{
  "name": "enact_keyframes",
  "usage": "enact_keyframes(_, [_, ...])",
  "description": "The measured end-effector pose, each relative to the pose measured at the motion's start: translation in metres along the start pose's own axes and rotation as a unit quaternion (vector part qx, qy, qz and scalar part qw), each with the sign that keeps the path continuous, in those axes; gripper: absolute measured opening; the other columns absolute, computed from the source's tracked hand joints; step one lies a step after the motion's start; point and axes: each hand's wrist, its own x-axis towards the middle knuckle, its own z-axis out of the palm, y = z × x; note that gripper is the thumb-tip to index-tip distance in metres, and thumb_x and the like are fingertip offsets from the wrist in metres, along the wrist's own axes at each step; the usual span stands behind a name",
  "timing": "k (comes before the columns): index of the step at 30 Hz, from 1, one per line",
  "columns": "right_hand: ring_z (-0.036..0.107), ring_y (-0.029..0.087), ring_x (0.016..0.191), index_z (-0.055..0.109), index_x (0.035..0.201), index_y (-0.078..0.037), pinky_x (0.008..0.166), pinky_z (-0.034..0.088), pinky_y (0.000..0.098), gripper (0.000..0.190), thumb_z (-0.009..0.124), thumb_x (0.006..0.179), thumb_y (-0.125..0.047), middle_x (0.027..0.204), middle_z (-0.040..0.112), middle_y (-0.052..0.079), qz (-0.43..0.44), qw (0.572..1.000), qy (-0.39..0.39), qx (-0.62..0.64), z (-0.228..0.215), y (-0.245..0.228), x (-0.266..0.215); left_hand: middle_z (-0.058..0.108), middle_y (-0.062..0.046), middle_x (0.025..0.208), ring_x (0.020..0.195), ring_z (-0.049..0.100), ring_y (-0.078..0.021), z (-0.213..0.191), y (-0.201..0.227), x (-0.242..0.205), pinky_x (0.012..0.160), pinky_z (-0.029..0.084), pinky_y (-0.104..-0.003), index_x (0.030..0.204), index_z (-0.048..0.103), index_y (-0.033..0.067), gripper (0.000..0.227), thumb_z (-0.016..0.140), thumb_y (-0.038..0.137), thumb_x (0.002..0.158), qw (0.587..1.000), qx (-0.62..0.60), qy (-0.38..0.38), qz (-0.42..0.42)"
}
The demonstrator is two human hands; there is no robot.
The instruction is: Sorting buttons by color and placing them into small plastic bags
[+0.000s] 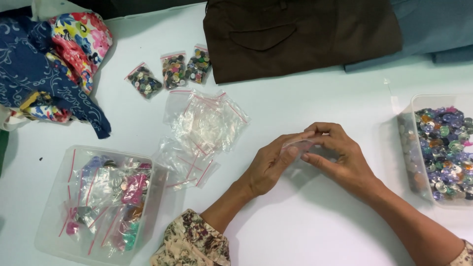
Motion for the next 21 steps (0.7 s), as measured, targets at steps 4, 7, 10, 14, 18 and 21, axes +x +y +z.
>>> enact_keyframes(4, [0.064, 0.029, 0.113, 0.079, 0.099, -0.003, 0.094, 0.052, 0.0416, 0.021, 0.079, 0.086, -0.018, 0.121, 0.065, 0.016, -0.019, 1.000, -0.010, 0.000, 0.002, 0.014, -0.003, 0.064, -0.017, 0.136, 0.132, 0.059, -0.0294, 0.003, -0.007, -0.002, 0.118, 0.043, -0.049, 0.143, 0.055, 0.0039, 0.042, 0.043, 0.031, 0.113, 1.000, 0.003, 0.005, -0.008])
enact_keyframes(7, [0.065, 0.024, 0.109, 0.080, 0.099, -0.003, 0.094, 0.052, 0.0379, 0.015, 0.079, 0.086, -0.012, 0.117, 0.067, 0.014, -0.034, 0.999, 0.029, 0.013, -0.001, 0.012, -0.005, 0.064, -0.015, 0.138, 0.131, 0.060, -0.0274, 0.000, -0.011, 0.000, 0.117, 0.045, -0.047, 0.142, 0.056, 0.0042, 0.043, 0.049, 0.033, 0.111, 1.000, 0.010, 0.020, 0.004])
enact_keyframes(10, [0.064, 0.023, 0.107, 0.075, 0.101, 0.001, 0.096, 0.052, 0.0370, 0.012, 0.075, 0.091, -0.006, 0.116, 0.065, 0.017, -0.042, 0.995, 0.080, 0.041, -0.007, 0.010, -0.004, 0.060, -0.016, 0.142, 0.135, 0.057, -0.0298, -0.008, -0.020, 0.001, 0.116, 0.043, -0.048, 0.141, 0.056, 0.0007, 0.043, 0.051, 0.030, 0.110, 0.998, 0.001, 0.053, 0.028])
enact_keyframes(14, [0.066, 0.026, 0.103, 0.076, 0.099, 0.001, 0.092, 0.052, 0.0392, 0.011, 0.076, 0.091, -0.006, 0.106, 0.066, 0.017, -0.027, 0.996, 0.077, -0.021, -0.008, 0.020, -0.001, 0.061, -0.014, 0.137, 0.130, 0.058, -0.0272, -0.016, -0.020, 0.003, 0.114, 0.045, -0.045, 0.140, 0.058, 0.0036, 0.042, 0.042, 0.031, 0.113, 0.993, 0.054, 0.105, 0.019])
enact_keyframes(18, [0.067, 0.025, 0.106, 0.077, 0.101, 0.001, 0.091, 0.053, 0.0378, 0.010, 0.074, 0.093, -0.004, 0.104, 0.069, 0.015, -0.038, 0.995, 0.092, -0.029, -0.013, 0.010, 0.003, 0.062, -0.014, 0.133, 0.127, 0.061, -0.0279, -0.017, -0.020, 0.004, 0.111, 0.048, -0.045, 0.138, 0.059, 0.0042, 0.040, 0.043, 0.030, 0.113, 0.990, 0.064, 0.125, 0.002])
enact_keyframes(21, [0.066, 0.026, 0.109, 0.068, 0.106, -0.001, 0.091, 0.053, 0.0327, 0.008, 0.065, 0.099, -0.003, 0.114, 0.069, 0.017, -0.024, 0.996, 0.085, -0.020, -0.011, 0.006, -0.001, 0.064, -0.012, 0.135, 0.130, 0.060, -0.0237, -0.011, -0.013, 0.005, 0.113, 0.049, -0.037, 0.139, 0.055, 0.0048, 0.048, 0.044, 0.039, 0.107, 0.987, 0.056, 0.145, -0.049])
